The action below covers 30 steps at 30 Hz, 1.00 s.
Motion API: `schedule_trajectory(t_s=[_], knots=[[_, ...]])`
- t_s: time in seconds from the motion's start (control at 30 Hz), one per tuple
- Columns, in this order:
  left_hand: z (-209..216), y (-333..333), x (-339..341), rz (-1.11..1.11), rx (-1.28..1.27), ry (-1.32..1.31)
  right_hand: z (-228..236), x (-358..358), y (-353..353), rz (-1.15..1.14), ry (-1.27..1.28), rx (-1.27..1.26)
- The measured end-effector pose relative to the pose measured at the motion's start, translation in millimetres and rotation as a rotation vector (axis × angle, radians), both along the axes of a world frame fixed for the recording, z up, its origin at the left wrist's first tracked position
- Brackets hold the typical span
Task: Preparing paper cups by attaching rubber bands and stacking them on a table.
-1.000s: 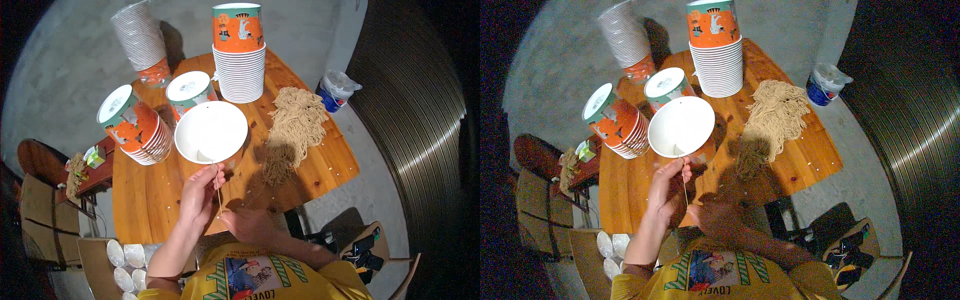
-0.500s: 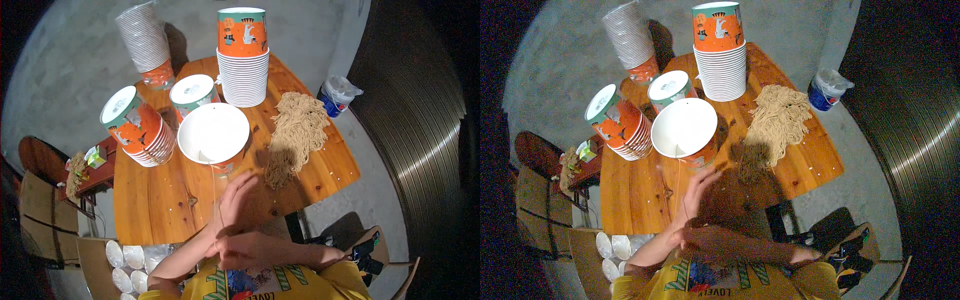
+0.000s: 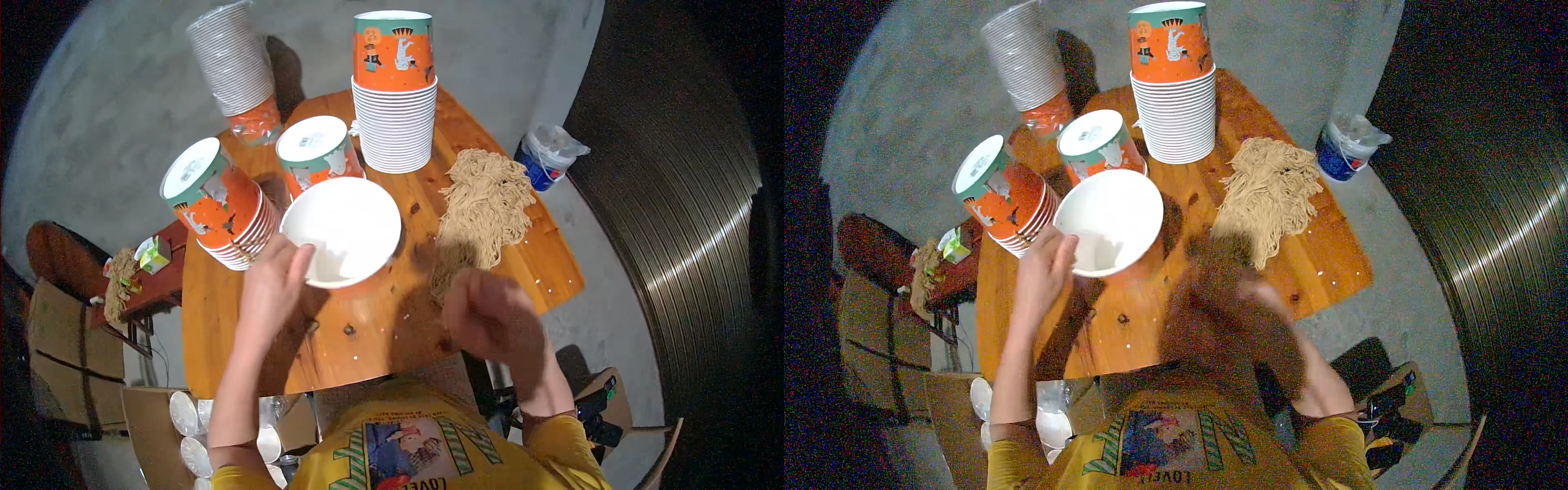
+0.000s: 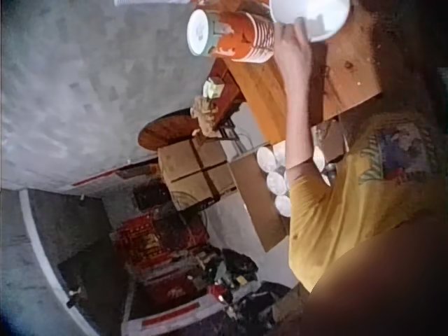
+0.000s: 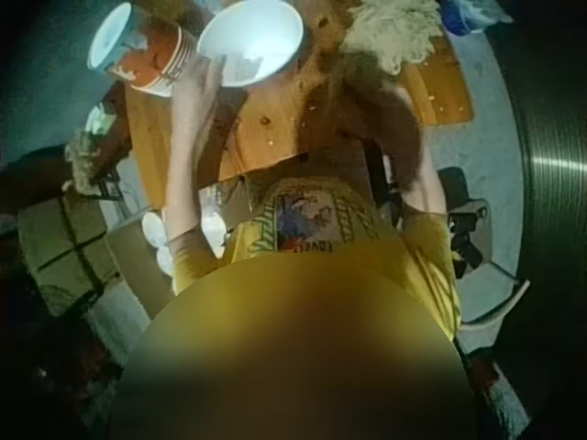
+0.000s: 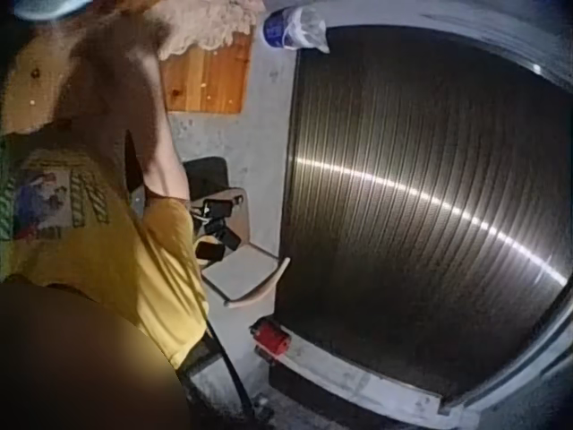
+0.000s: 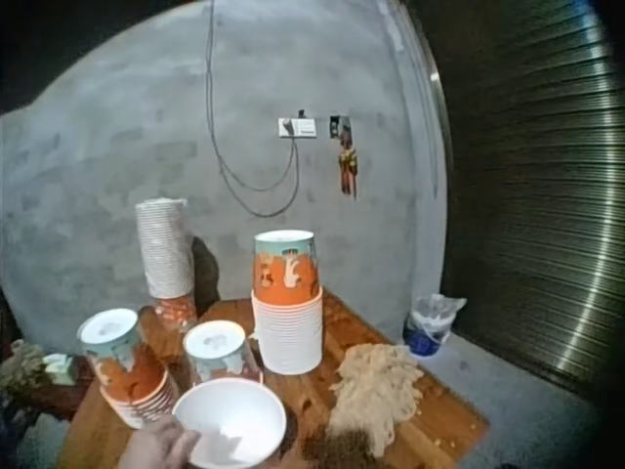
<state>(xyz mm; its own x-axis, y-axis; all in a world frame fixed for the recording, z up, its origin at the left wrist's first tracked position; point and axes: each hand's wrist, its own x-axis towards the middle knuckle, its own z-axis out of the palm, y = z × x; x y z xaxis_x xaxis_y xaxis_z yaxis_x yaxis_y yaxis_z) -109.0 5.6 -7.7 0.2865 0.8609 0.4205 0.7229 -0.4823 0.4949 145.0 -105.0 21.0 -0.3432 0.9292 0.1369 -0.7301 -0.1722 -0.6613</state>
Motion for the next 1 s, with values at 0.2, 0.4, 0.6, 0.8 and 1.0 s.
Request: schedule_trajectory(t_s=[0.2,0.4,0.6,0.8,1.0], knots=[[7.1,20.3,-50.9,-0.141,-0.124,0.045,-34.9,-2.9,49.3,0.051,0.533,-0.413],[10.9,-18.7,-22.1,0.022,0.421,0.013,-56.3,-25.8,57.2,0.285,0.705,-0.394],[-1.5,-96.7,47.1,-0.186,-0.154,-0.311,-55.3,-36.8,51.4,0.334,0.602,-0.346],[-11.6,-95.9,53.4,-0.164,-0.139,-0.273,-64.2,-29.6,45.0,0.348,0.589,-0.315],[-13.5,-92.9,48.8,-0.197,-0.115,-0.057,-98.0,-23.6,39.4,-0.568,-0.91,0.271]])
